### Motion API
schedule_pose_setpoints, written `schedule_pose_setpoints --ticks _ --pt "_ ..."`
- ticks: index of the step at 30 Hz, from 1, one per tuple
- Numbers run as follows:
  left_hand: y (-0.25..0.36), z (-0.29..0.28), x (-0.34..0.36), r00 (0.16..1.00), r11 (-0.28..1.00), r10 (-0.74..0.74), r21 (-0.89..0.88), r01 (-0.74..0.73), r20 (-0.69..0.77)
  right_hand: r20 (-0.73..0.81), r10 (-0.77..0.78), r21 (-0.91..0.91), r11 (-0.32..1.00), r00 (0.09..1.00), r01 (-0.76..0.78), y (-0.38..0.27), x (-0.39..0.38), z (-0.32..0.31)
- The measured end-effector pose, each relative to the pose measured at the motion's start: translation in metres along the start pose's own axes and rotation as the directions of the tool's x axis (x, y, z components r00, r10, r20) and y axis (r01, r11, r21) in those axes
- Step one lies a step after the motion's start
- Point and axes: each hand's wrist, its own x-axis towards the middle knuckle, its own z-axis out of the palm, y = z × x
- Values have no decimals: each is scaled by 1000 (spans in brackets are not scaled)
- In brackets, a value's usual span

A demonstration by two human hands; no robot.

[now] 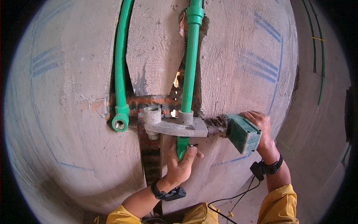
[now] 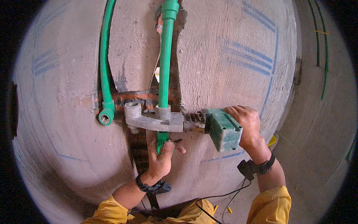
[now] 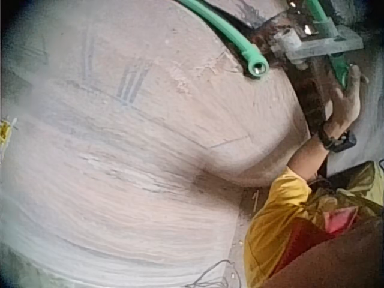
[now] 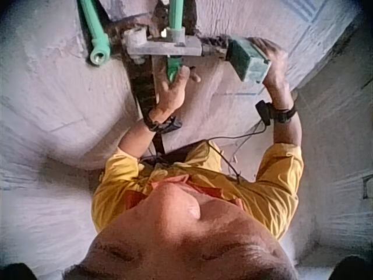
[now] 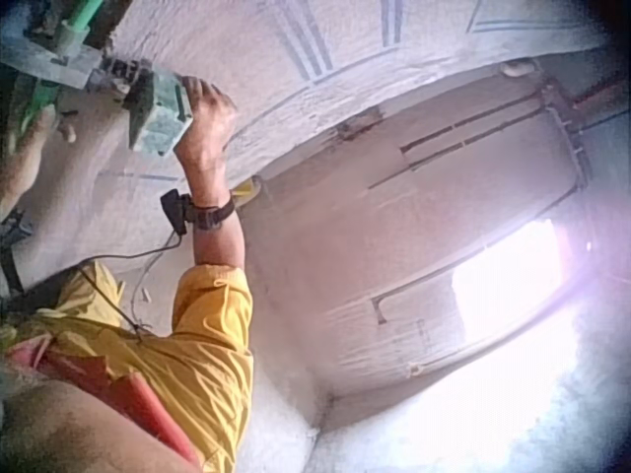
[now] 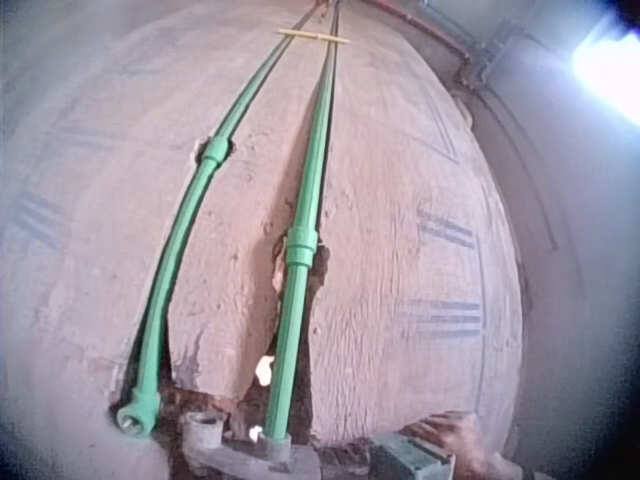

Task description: Connecting and aligning green plastic pipes in a wall channel using a heat fusion tool and a spacing template.

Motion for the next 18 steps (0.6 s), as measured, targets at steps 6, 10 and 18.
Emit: schedule_pose_setpoints --ticks 6,10,18 --pt "12 9 2 998 1000 15 23 -14 -61 -23 -10 -9 1000 1000 10 4 -4 2" --pt "11 6 0 999 998 -16 63 19 -49 -50 -20 30 999 999 22 1 -3 1" --pt "32 13 -14 982 982 -116 134 136 -149 -89 -43 47 998 995 47 -12 -8 -23"
